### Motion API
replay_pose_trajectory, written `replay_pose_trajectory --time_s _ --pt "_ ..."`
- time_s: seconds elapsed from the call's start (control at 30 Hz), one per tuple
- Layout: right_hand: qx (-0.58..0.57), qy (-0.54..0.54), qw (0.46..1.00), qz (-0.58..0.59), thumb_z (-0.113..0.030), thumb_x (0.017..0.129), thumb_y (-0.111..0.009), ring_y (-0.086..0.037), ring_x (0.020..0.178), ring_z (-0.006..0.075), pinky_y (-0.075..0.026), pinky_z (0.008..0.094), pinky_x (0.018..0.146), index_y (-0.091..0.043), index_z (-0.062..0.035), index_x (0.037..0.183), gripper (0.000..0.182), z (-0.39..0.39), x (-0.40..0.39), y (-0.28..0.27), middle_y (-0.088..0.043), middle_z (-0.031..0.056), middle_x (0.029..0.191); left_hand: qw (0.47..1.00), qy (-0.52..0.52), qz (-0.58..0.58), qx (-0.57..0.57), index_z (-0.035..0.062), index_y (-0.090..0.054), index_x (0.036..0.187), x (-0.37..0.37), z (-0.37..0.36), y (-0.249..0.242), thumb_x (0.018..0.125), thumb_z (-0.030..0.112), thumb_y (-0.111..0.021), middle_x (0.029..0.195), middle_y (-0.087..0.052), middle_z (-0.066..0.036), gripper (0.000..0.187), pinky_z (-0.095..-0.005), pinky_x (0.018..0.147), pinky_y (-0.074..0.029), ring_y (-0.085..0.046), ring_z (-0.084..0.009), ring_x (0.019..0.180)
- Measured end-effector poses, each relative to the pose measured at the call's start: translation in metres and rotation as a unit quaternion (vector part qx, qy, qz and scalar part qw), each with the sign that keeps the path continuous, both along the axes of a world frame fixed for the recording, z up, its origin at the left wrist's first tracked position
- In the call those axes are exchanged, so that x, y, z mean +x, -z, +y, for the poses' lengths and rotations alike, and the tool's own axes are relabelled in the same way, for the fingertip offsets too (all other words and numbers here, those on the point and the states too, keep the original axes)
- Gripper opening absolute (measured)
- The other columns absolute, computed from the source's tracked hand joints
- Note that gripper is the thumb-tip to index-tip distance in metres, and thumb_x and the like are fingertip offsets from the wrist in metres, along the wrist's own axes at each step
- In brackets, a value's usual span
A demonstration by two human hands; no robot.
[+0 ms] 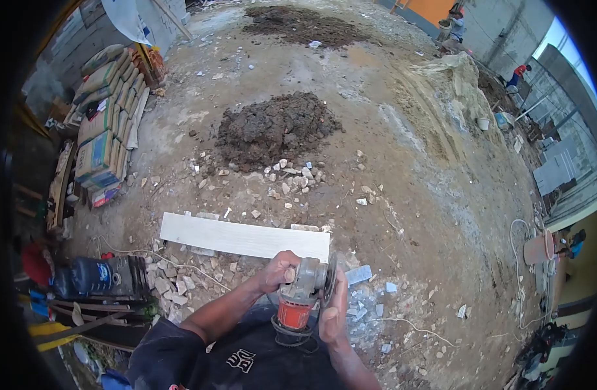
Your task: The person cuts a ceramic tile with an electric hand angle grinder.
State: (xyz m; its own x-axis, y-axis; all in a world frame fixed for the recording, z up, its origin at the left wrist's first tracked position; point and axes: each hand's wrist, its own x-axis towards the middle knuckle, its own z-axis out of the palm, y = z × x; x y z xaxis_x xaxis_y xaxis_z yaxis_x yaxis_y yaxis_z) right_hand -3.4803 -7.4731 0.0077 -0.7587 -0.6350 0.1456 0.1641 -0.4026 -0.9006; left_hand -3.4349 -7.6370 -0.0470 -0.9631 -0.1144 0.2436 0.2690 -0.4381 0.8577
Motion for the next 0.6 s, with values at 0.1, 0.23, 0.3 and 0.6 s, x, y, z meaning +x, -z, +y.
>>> replay_pose_trajectory --time_s 0.1,0.23,0.3,0.6 --pt "0.13 -0.138 0.981 0.029 -0.043 0.084 -0.078 -0.059 0.114 0.0253 -0.049 0.0366 0.095 -0.042 0.0035 0.129 0.074 0.03 0.019 0.034 -0.053 0.0164 0.126 0.989 -0.06 -0.096 -0.096 -0.0032 -0.072 0.099 0.012 0.001 -0.01 0.092 0.049 -0.063 0.08 -0.07 -0.007 0.053 -0.0307 0.064 -0.048 -0.061 -0.0132 0.071" --pt "0.135 -0.258 0.941 -0.174 -0.021 0.073 -0.087 -0.067 0.094 0.0237 -0.054 0.0367 0.086 -0.048 0.0019 0.122 0.067 0.028 0.003 0.029 -0.065 0.0135 0.102 0.891 -0.112 -0.17 -0.405 0.0049 -0.073 0.096 0.009 -0.004 -0.042 0.09 0.051 -0.062 0.076 -0.067 -0.017 0.047 -0.0384 0.063 -0.05 -0.065 -0.0331 0.068" --pt "0.132 -0.25 0.942 -0.183 -0.018 0.073 -0.085 -0.067 0.093 0.0232 -0.054 0.0359 0.083 -0.049 0.0021 0.12 0.063 0.03 -0.007 0.04 -0.065 0.0136 0.101 0.893 -0.173 -0.167 -0.38 0.0044 -0.073 0.096 0.005 0.002 -0.042 0.09 0.053 -0.062 0.075 -0.067 -0.017 0.05 -0.0403 0.064 -0.05 -0.066 -0.0342 0.07" --pt "0.28 0.037 0.924 -0.257 -0.015 0.079 -0.073 -0.064 0.081 0.0185 -0.052 0.0315 0.078 -0.056 0.002 0.108 0.038 0.052 -0.053 0.113 -0.064 0.0103 0.091 0.691 -0.067 -0.552 -0.461 0.006 -0.073 0.1 0.115 -0.051 0.15 0.082 0.06 -0.063 0.093 -0.072 -0.018 0.058 -0.0465 0.077 -0.054 -0.069 -0.037 0.087"
